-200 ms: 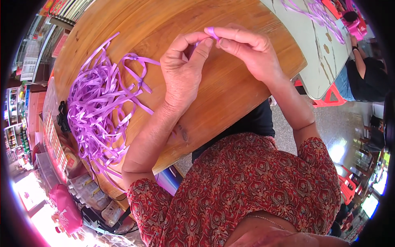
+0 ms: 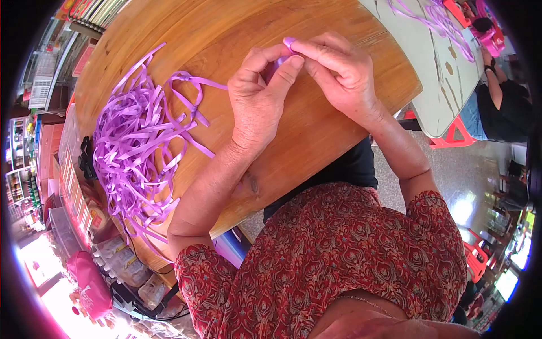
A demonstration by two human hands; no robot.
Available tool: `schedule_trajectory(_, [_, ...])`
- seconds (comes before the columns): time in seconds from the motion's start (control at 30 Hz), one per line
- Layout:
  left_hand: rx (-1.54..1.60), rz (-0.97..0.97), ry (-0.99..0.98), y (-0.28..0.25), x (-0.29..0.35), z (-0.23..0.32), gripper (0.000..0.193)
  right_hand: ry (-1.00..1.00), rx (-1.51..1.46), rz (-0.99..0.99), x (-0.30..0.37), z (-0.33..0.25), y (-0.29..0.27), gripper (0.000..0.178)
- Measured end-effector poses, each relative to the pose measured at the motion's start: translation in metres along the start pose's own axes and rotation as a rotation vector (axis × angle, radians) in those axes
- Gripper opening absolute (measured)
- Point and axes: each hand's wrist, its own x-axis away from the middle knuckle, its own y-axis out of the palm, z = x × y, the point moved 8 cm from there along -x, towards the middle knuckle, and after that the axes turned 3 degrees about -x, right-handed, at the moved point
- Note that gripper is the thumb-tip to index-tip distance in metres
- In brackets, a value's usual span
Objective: The person is tying knots or loops in many purple plastic ribbons at a workshop table.
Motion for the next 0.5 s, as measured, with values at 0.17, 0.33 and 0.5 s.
schedule_trajectory(0.17, [-0.093,-0.009,-0.094,-0.004,0.0,-0.008,0.011,0.003,0.048,0.009,0.0,-0.007,0.0,0.024])
schedule_trajectory(0.33, [0.083,-0.031,-0.159,0.003,0.001,-0.004,0.009,0.188,-0.217,-0.03,0.004,0.006,0.0,0.023])
schedule_trajectory(0.5, [0.148,-0.018,-0.193,0.004,0.005,-0.001,0.009,0.333,-0.444,-0.072,0.014,0.019,0.005,0.025])
